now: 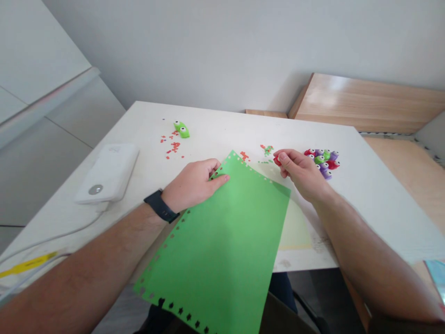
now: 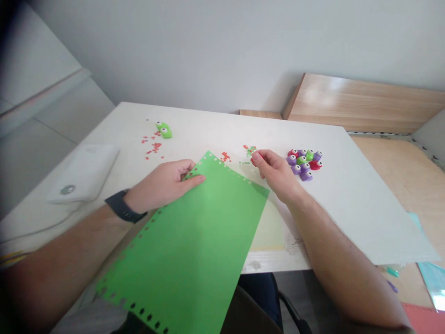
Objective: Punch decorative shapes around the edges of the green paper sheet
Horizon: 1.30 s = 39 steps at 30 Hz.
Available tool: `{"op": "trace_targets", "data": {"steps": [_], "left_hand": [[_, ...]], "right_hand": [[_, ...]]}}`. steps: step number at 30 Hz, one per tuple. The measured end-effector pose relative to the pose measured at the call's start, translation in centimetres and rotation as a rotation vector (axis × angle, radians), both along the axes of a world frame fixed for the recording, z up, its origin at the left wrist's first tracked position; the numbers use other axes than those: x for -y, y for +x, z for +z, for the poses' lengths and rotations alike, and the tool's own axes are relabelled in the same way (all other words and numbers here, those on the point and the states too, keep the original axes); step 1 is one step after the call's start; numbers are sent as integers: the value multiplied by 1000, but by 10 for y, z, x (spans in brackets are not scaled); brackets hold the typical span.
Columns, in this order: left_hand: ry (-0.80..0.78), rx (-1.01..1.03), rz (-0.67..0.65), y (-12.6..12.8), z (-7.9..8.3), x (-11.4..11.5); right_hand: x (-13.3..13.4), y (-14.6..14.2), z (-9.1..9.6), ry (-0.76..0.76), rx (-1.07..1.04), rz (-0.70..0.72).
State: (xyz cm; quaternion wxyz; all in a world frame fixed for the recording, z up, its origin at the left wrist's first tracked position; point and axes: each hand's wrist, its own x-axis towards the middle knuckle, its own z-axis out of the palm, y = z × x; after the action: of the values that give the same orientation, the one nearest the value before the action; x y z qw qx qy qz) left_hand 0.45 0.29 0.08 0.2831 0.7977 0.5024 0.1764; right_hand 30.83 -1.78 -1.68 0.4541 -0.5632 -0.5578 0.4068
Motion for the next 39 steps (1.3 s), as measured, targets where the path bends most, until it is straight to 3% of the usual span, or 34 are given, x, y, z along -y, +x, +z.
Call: {"op": "trace_targets", "data": {"steps": [17,28,33,39], "left_hand": [[12,6,-11,1,-4,-1],[-12,38,9,0,-4,-2],[-16,34,4,-1,-4,-3],[-29,36,1,-2,-6,-4]], "right_hand": [[-7,-1,-5,17,-106,-21],[-7,4,-4,34,-63,-43],[-8,5,-9,-36,23,32],[-9,3,-11,50,53,-21]]}}
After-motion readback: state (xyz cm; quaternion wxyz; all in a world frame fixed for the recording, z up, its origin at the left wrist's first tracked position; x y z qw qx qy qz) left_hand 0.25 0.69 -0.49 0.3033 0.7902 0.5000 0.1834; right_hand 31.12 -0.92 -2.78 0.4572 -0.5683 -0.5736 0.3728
